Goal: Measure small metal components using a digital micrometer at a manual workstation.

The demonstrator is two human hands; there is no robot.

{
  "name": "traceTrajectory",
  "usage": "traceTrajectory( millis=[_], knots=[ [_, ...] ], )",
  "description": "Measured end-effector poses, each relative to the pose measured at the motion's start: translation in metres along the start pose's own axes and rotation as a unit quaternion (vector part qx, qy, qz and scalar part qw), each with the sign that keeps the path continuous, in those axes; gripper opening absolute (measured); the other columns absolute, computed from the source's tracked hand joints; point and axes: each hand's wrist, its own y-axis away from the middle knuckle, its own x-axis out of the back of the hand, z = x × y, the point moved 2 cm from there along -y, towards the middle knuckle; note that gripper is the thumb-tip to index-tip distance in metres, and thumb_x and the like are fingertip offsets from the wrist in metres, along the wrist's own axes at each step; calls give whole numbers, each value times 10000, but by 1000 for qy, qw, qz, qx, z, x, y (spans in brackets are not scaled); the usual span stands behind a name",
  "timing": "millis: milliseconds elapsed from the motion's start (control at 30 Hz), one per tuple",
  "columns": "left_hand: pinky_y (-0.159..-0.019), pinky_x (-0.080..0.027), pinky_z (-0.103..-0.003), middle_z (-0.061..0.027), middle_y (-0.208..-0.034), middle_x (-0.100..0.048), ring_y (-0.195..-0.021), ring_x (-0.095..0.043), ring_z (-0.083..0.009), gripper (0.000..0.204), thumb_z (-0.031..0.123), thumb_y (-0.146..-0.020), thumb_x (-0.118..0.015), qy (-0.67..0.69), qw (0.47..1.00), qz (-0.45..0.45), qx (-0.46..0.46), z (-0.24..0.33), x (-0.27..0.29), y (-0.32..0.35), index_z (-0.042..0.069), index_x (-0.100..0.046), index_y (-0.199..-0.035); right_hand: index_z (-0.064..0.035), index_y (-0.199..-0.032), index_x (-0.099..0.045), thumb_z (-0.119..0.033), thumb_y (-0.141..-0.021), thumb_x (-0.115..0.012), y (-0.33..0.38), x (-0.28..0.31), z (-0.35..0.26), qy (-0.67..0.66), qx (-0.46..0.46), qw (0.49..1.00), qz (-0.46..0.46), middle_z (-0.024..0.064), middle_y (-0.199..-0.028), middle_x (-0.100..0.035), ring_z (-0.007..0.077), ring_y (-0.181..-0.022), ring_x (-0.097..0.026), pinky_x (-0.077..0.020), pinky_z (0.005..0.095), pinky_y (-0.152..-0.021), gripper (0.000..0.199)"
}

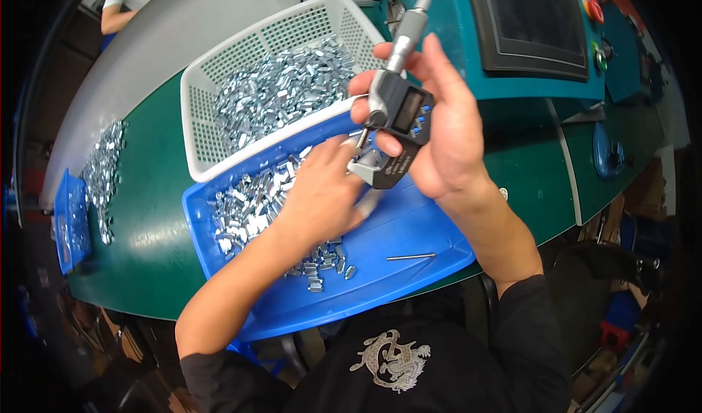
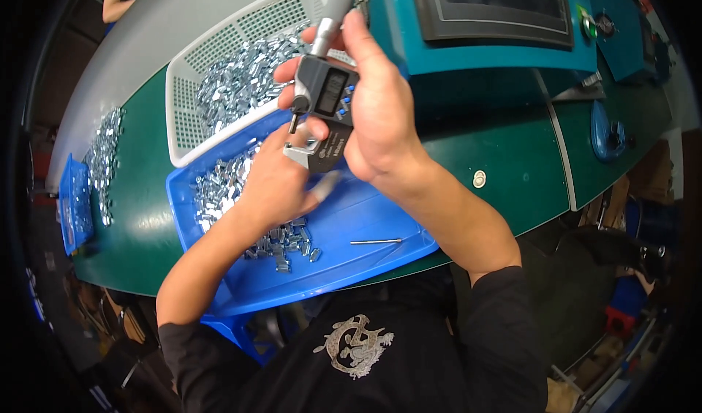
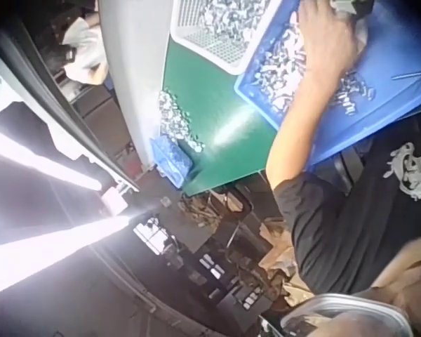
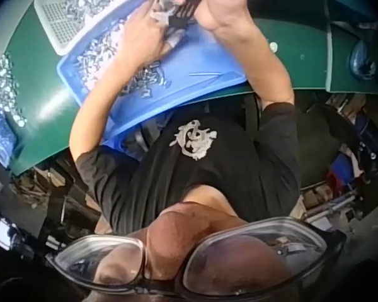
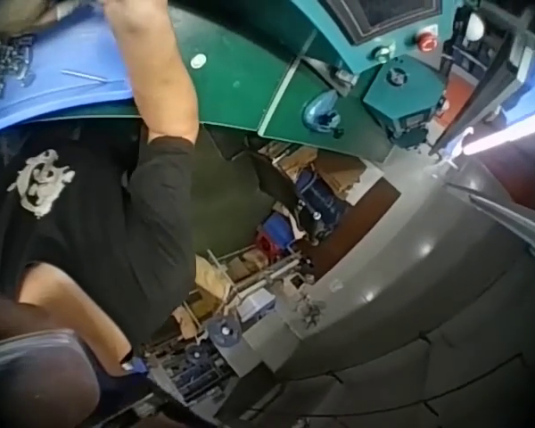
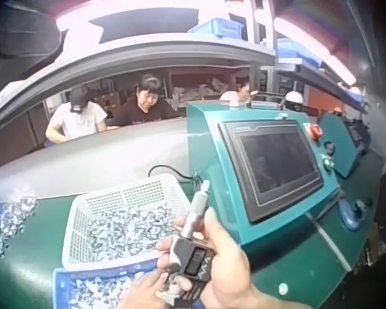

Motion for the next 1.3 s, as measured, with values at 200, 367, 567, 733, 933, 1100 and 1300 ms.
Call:
traceTrajectory(
  millis=[200,367,567,733,933,1100,1300],
  knots=[
    [-891,-396,-399,-115,-1126,-543,-1075,-497,-281,346,200,-782,-578,-39,999,20,-21,-21,-55,-25,88,-567,-1109,-31,-1146,-471,-441,-977,-331,2,-6,4,-9,-7,999,-31,182,-912,-594,225,-756,-617,-442,224,-397,465],
    [-846,-393,-363,-82,-1081,-567,-1078,-487,-259,267,210,-819,-526,-23,999,-2,-31,-20,-55,-19,132,-597,-1065,-39,-1147,-477,-441,-976,-338,3,-1,4,21,5,1000,-9,177,-935,-590,225,-762,-617,-441,223,-403,459],
    [-1009,-341,-418,-131,-1079,-535,-1088,-473,-280,199,127,-772,-543,-85,991,-87,-54,-19,-14,9,60,-627,-939,-41,-1159,-467,-448,-972,-346,1,0,3,28,8,999,-14,171,-925,-600,215,-765,-627,-441,224,-411,464],
    [-941,-389,-423,-141,-1037,-535,-1014,-505,-289,172,116,-768,-595,-122,988,-72,-66,-22,11,21,34,-628,-915,-40,-1153,-466,-458,-972,-337,0,0,-1,21,17,1000,-9,169,-907,-606,202,-749,-636,-444,214,-398,474],
    [-717,-446,-266,-29,-834,-588,-776,-551,-128,165,49,-833,-651,393,850,47,347,-15,31,27,9,-590,-981,-38,-1142,-464,-454,-975,-330,0,0,5,43,8,999,6,165,-896,-606,181,-732,-643,-451,206,-393,468],
    [-815,-468,-248,-38,-947,-610,-891,-579,-108,226,21,-851,-624,538,749,33,386,-13,32,17,-5,-550,-1063,-39,-1129,-470,-462,-974,-328,2,4,5,27,-1,1000,15,151,-890,-611,169,-713,-644,-445,199,-378,472],
    [-746,-514,-291,-85,-975,-624,-863,-615,-159,211,22,-861,-617,565,749,105,329,-7,36,24,-10,-559,-1061,-56,-1091,-505,-481,-968,-339,0,1,8,24,-27,999,27,139,-849,-617,160,-691,-643,-425,196,-383,472]
  ],
)
